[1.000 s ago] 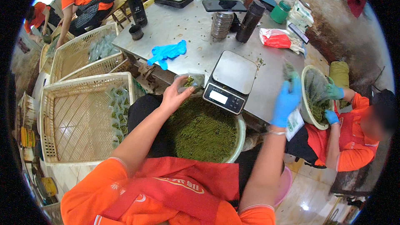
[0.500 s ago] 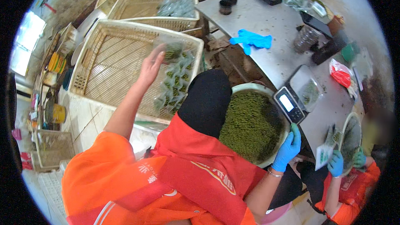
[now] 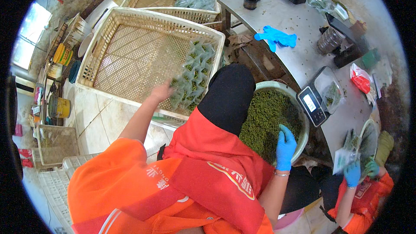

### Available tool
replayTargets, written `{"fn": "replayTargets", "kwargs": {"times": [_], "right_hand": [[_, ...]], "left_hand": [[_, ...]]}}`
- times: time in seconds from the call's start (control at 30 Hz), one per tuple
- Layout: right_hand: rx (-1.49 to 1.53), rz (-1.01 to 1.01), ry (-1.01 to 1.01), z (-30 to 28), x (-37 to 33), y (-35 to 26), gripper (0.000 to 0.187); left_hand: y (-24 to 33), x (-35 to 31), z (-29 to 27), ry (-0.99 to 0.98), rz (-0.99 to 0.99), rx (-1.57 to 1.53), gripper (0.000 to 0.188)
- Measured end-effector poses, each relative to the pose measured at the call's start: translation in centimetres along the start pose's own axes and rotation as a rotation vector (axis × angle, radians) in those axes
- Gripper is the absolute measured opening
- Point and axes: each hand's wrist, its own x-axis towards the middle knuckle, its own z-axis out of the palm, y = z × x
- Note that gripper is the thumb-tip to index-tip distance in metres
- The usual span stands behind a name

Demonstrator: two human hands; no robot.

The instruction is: The person scoops green tea leaves from a bowl into small plastic bags, weighs each bag on a digital scale, and places the filled bags into a basket. The process is repeated continuously with consistent hand movements.

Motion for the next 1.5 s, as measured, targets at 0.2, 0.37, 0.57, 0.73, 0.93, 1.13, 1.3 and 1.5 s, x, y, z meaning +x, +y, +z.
{"fn": "replayTargets", "kwargs": {"times": [0.2,0.37,0.57,0.73,0.93,1.13,1.3,1.5], "right_hand": [[-0.164,0.089,-0.078,0.8,-1.2,0.6,0.030],[-0.612,0.230,-0.108,1.4,-1.5,1.5,0.045],[-0.662,0.119,-0.300,4.1,-2.3,3.7,0.031],[0.085,0.267,-0.015,0.8,-1.3,1.6,0.012],[0.711,0.380,0.085,-1.6,-1.1,-2.3,0.012],[0.392,0.396,0.009,-2.9,-0.5,-4.8,0.016],[-0.530,-0.173,0.446,-4.8,4.7,-6.1,0.039],[-0.811,0.199,0.292,-7.3,10.7,-6.2,0.055]], "left_hand": [[-1.4,0.0,1.9,-0.080,0.116,-0.166,0.072],[-2.3,-0.8,-0.1,-0.353,-0.149,-0.554,0.075],[-3.4,2.7,3.0,-0.446,-0.176,-0.580,0.068],[0.7,-0.1,-2.3,0.147,-0.085,0.169,0.062],[14.3,-3.6,-6.5,0.751,0.710,-0.326,0.026],[28.8,-6.5,-4.7,0.598,1.367,-0.420,0.015],[33.6,-5.6,-0.3,0.314,1.250,-0.536,0.014],[33.1,-5.5,0.7,0.266,1.240,-0.447,0.016]]}}
